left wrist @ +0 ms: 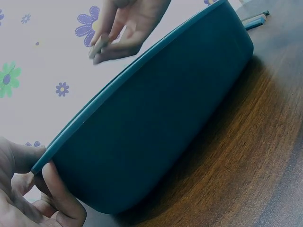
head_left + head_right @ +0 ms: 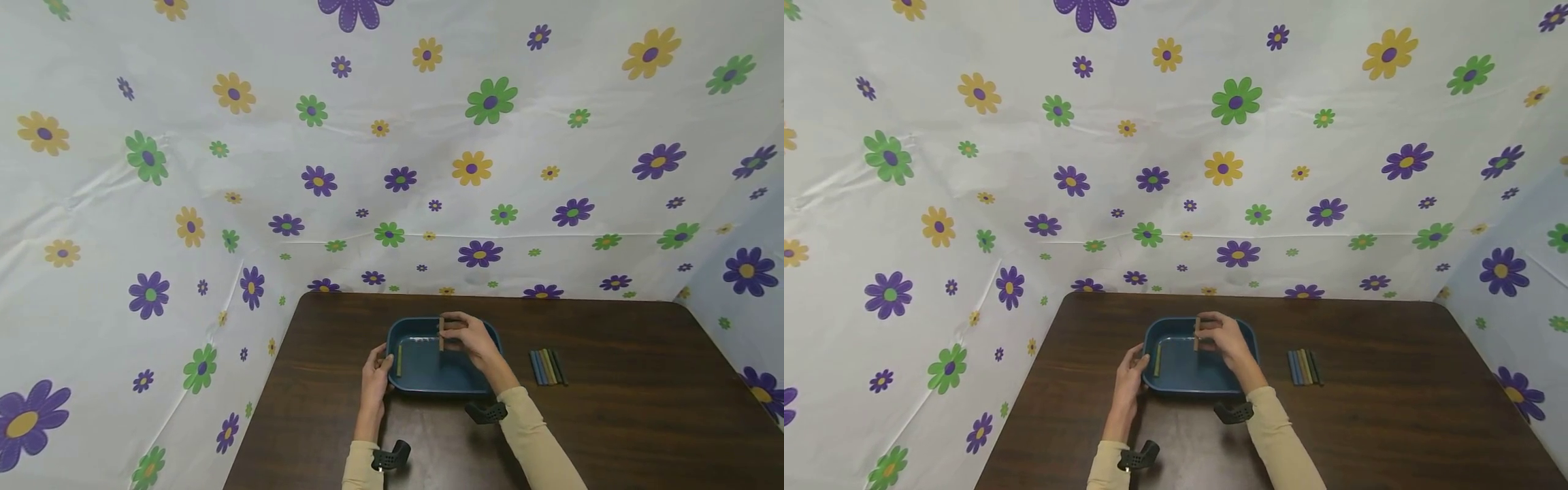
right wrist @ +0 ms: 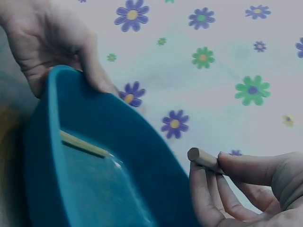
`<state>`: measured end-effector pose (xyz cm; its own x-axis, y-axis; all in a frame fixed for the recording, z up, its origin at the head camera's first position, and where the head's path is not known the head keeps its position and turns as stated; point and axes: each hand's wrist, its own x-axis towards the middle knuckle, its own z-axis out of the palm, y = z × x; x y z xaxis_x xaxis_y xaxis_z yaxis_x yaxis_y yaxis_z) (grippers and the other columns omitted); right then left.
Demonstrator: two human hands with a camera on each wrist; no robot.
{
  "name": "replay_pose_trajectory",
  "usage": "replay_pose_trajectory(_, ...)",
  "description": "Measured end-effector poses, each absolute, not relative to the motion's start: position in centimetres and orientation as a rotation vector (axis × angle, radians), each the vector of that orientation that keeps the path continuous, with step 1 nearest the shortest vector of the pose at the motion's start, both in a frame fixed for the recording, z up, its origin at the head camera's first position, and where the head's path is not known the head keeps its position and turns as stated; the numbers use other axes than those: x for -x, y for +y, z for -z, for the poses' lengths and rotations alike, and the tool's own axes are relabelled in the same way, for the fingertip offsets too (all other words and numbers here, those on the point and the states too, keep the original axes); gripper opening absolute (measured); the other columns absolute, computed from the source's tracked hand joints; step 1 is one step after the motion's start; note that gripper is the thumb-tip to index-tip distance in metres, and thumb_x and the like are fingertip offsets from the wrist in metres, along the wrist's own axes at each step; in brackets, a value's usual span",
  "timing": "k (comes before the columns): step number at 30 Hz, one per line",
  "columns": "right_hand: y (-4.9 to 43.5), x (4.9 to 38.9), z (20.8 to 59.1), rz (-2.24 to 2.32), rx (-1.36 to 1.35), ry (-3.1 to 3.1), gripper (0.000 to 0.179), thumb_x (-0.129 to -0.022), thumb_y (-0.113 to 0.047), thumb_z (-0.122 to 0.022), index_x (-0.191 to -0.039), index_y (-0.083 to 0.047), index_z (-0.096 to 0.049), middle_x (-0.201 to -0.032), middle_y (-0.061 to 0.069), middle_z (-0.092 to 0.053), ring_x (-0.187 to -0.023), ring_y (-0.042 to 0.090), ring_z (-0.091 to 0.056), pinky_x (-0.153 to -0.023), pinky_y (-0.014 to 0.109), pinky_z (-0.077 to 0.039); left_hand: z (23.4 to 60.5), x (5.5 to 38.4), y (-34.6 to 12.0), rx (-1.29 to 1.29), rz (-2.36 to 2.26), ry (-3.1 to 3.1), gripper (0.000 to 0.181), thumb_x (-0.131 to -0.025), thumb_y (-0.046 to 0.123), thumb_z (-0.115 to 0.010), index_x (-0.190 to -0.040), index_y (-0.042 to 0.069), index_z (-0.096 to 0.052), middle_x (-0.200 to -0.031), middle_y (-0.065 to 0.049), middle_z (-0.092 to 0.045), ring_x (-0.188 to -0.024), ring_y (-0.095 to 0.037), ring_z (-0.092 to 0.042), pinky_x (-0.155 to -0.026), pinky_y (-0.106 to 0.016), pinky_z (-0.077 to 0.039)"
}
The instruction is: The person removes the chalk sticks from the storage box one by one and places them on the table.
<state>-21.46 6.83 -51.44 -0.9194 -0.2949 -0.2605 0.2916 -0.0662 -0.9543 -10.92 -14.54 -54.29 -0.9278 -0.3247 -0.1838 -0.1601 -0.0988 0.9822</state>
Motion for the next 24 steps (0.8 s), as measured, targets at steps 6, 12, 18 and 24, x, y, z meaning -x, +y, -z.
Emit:
replay_pose_trajectory(6,9.1,21.6,50.7,2.099,-0.018,1.790,0.053,-0.098,0.004,-0.064,-0.147,0.009,-0.046,-0.137,0.032,-0.057,-0.114,0.038,-0.067,-0.084,0.041,-0.059,56.2,11.6,-14.7,-0.565,2.163,-2.032,0.042,-0.105,0.016,-0.060,-0.143,-0.001,-0.055,-0.099,-0.018,-0.060,-0.066,-0.013,-0.051,-0.056,-0.026,-0.045)
replay_pose_trajectory(12,11.0,21.7,50.3,2.156,-0.029,1.720,0.055,-0.100,0.003,-0.063,-0.151,0.009,-0.041,-0.131,0.026,-0.063,-0.112,0.032,-0.070,-0.087,0.040,-0.059,56.2,11.7,-14.6,-0.584,2.151,-2.041,0.040,-0.105,0.015,-0.060,-0.142,-0.001,-0.056,-0.097,-0.018,-0.059,-0.066,-0.014,-0.050,-0.056,-0.026,-0.044)
replay_pose_trajectory(18,12.3,21.6,50.1,2.211,-0.070,1.649,0.058,-0.102,0.002,-0.061,-0.153,0.009,-0.035,-0.121,0.013,-0.069,-0.106,0.023,-0.072,-0.089,0.036,-0.058,56.3,11.7,-14.6,-0.586,2.146,-2.044,0.041,-0.105,0.015,-0.060,-0.142,-0.001,-0.055,-0.095,-0.016,-0.057,-0.065,-0.014,-0.049,-0.056,-0.025,-0.043)
replay_pose_trajectory(24,13.7,21.7,50.0,2.252,-0.115,1.586,0.058,-0.104,0.003,-0.056,-0.155,0.008,-0.031,-0.131,0.020,-0.060,-0.101,0.019,-0.071,-0.086,0.033,-0.058,56.2,11.6,-14.6,-0.576,2.139,-2.048,0.041,-0.106,0.016,-0.059,-0.142,-0.002,-0.055,-0.094,-0.013,-0.057,-0.066,-0.014,-0.048,-0.055,-0.024,-0.042)
